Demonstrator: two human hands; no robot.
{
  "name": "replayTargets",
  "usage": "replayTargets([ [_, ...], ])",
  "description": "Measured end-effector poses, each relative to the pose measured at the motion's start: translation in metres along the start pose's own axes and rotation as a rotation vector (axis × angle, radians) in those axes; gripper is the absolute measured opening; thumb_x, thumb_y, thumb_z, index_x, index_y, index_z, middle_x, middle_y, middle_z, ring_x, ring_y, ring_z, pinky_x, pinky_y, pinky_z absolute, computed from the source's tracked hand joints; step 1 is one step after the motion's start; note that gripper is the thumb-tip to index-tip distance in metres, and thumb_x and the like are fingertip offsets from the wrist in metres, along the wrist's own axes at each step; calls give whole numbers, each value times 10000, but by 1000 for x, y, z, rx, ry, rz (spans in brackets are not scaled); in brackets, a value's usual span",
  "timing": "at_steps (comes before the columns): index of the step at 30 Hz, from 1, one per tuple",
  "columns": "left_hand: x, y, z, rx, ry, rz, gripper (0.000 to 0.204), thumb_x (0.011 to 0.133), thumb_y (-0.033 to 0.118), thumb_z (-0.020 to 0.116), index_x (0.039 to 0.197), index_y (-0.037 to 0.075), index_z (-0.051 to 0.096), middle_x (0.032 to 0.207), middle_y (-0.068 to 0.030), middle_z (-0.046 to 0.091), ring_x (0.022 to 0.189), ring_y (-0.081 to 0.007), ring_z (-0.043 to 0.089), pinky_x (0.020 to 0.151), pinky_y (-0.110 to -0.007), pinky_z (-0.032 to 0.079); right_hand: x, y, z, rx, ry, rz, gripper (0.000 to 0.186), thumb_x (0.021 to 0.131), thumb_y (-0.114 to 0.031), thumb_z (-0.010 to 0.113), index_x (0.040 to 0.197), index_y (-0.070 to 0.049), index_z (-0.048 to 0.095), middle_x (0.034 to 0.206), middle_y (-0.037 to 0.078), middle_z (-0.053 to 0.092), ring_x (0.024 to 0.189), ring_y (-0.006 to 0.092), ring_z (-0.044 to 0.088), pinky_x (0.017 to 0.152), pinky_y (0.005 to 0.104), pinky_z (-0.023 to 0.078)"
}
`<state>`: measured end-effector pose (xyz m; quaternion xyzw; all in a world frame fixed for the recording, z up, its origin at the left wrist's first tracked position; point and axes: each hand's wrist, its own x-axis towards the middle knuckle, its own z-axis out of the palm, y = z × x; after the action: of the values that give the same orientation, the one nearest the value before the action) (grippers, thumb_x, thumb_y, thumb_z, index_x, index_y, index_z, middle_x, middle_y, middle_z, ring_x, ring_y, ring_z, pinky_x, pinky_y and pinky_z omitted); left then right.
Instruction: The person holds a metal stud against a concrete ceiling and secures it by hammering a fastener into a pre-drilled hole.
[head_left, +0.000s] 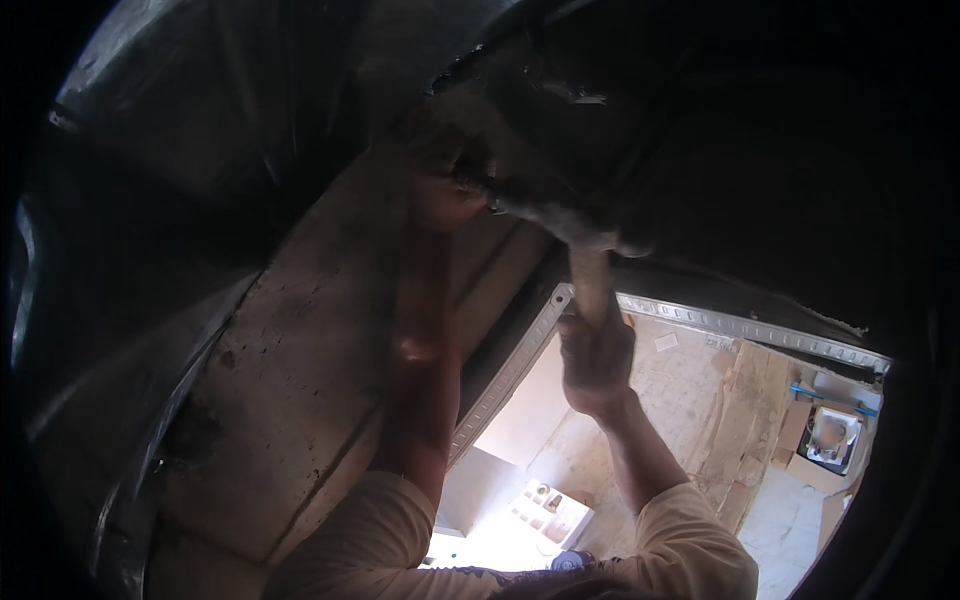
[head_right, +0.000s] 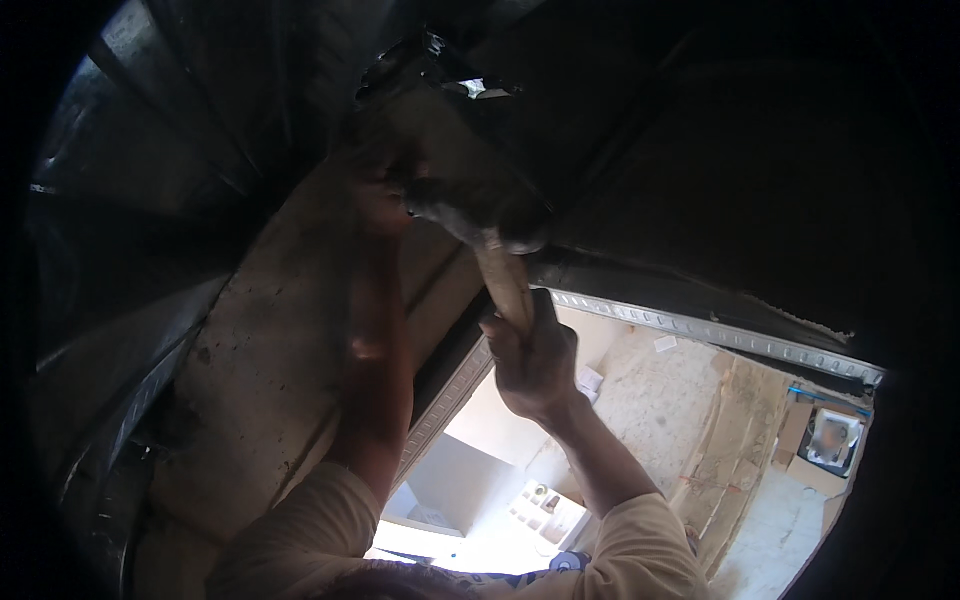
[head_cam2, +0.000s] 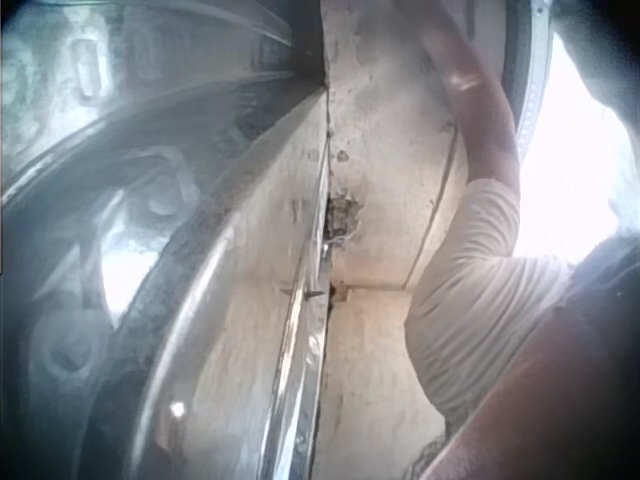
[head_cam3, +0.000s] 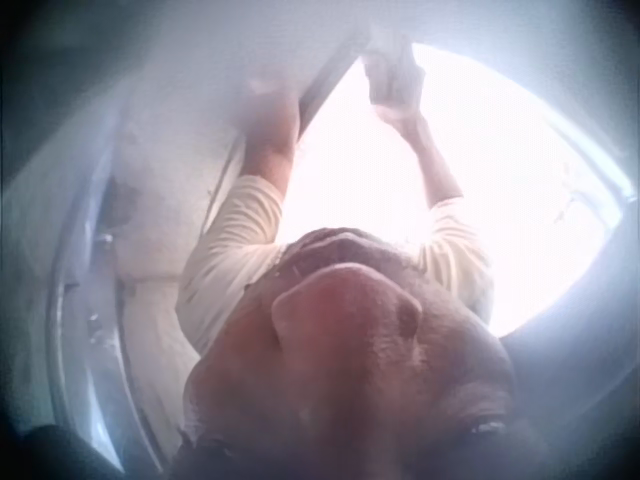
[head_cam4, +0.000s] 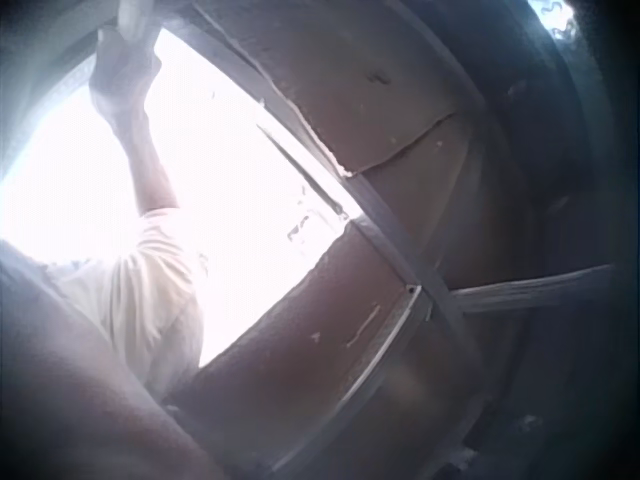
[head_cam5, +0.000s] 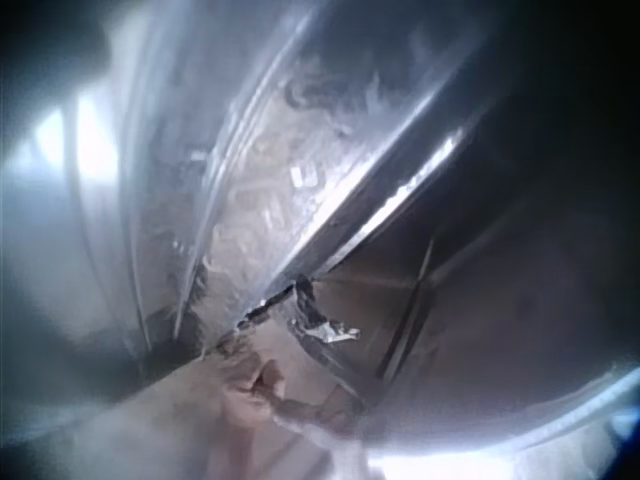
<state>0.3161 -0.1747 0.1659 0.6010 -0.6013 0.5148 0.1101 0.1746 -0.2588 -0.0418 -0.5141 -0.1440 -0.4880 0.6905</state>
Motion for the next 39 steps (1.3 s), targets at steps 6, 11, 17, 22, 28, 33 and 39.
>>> replayTargets([
  [6, -10, 5, 11, 34, 150, 12, 217, 599, 77, 725, 685, 70, 526, 619, -59, 502, 555, -249, 503, 544, -359, 416, -21, -7, -24, 874, 101, -128, 354, 917, -405, 467, 950, -54, 500, 681, 81, 485, 551, 198, 442, 590, 358, 466],
  [11, -6, 1, 6, 157, 113, 133, 218, 623, 60, 721, 681, 81, 512, 597, -60, 479, 528, -248, 495, 507, -372, 394, -4, 7, 5, -267, 63, -150, 287, 880, -200, 608, 1030, 18, 498, 661, 105, 577, 528, 208, 573, 494, 369, 482],
  [17, -10, 2, 7, 144, 167, 168, 230, 630, 62, 733, 692, 87, 513, 598, -65, 468, 524, -260, 491, 486, -374, 384, -14, -4, -19, 711, 165, -2, 269, 902, -283, 543, 903, -21, 480, 626, 50, 485, 502, 150, 472, 462, 313, 437],
  [22, -24, -13, 11, 14, 98, -45, 188, 691, 61, 697, 728, 68, 513, 629, -33, 486, 537, -197, 489, 502, -343, 401, -23, 16, -3, 309, 138, -169, 266, 902, -284, 530, 957, -24, 509, 697, 85, 532, 631, 245, 572, 572, 426, 479],
  [28, -15, 1, 9, -5, 71, -64, 230, 628, 91, 716, 678, 78, 492, 615, -58, 464, 541, -244, 483, 540, -382, 400, -1, 7, -12, 117, 93, 124, 315, 909, -262, 586, 996, 25, 491, 577, 61, 534, 472, 127, 532, 426, 264, 419],
  [33, 7, 13, 7, 150, 201, 201, 229, 606, 54, 682, 622, 74, 454, 606, -65, 445, 539, -244, 465, 510, -365, 373, -14, -18, -11, 942, 292, -230, 276, 911, -348, 501, 970, -79, 478, 680, 50, 441, 523, 171, 454, 488, 317, 439],
  [39, -12, -11, 15, -59, 126, -29, 213, 641, 8, 663, 630, 54, 455, 607, -81, 426, 538, -248, 445, 493, -352, 353, -1, 9, 14, 2, 28, 76, 366, 900, -268, 550, 1070, 51, 493, 634, 85, 563, 522, 178, 550, 478, 307, 419],
])
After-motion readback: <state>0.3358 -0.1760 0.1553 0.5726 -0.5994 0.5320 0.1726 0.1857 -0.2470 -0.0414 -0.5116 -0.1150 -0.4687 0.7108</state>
